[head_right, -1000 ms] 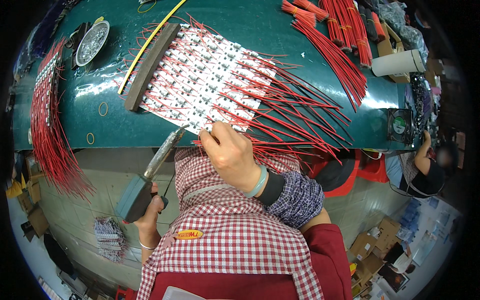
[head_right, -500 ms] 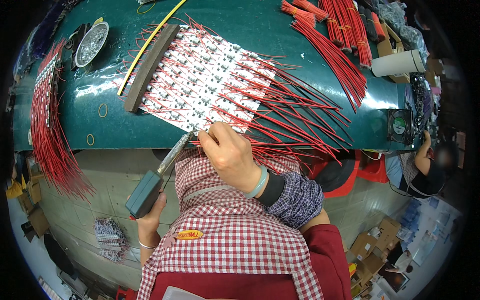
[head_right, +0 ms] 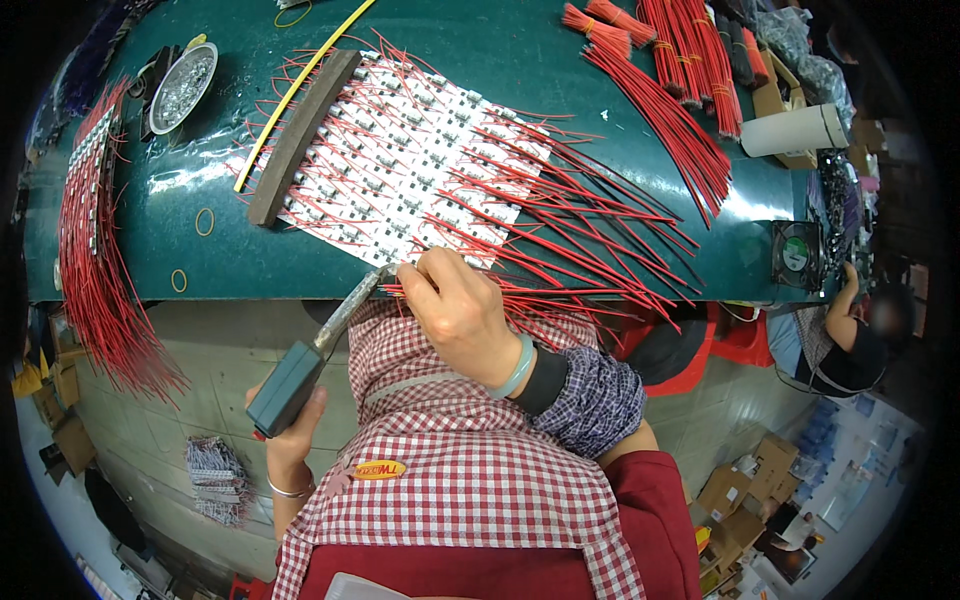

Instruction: The person solders red wires to contact points on a series of LED circuit board strips using a soldering iron and solder wire.

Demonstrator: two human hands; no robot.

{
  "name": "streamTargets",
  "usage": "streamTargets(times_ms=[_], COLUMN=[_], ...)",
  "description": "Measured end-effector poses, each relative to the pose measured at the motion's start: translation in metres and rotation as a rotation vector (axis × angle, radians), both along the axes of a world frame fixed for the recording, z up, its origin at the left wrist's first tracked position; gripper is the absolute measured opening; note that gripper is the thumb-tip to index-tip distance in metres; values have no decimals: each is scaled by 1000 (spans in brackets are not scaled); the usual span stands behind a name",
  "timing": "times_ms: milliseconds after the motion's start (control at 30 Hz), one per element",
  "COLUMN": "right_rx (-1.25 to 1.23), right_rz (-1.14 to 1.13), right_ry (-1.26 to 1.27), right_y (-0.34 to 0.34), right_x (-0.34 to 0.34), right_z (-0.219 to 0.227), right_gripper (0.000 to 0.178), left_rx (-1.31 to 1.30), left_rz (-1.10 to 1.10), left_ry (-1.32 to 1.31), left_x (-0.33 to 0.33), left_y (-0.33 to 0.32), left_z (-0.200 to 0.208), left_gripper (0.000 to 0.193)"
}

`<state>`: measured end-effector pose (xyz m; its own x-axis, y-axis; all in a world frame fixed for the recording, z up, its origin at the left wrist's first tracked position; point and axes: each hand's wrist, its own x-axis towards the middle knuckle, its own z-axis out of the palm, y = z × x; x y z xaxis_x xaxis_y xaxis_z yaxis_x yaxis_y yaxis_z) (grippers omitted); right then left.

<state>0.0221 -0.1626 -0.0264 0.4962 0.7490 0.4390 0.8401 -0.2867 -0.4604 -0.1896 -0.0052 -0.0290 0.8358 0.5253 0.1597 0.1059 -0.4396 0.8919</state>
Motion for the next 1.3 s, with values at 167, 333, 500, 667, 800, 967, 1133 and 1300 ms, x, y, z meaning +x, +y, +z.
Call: streamTargets(times_ms=[167, 333, 500, 667, 800, 967, 1133, 1300], right_rx=[12, 2, -2, 2, 0, -1, -8, -12], right_rz=[2, 8, 11, 11, 14, 14, 13, 8], right_ry=[-3, -4, -5, 3, 4, -1, 0, -12], right_y=[0, 1, 2, 0, 0, 0, 0, 0], right_x=[-1, -1, -1, 0, 0, 0, 0, 0], right_z=[-1, 2, 2, -1, -1, -1, -2, -2], right_gripper=[39, 31, 22, 39, 39, 38, 38, 37], left_rx=[-12, -173, -214, -154, -91, -230, -526, -685], left_rz=[50, 102, 121, 79, 53, 101, 214, 255], left_ry=[-69, -32, -14, -40, -18, -4, -25, -81], left_x=[0, -10, -10, -3, -1, -14, -30, -22], left_y=[-3, -8, -8, -8, -5, -5, -10, -12], left_z=[-1, -12, -11, -11, -4, -15, -14, -6], left_gripper=[19, 21, 21, 19, 19, 20, 29, 34])
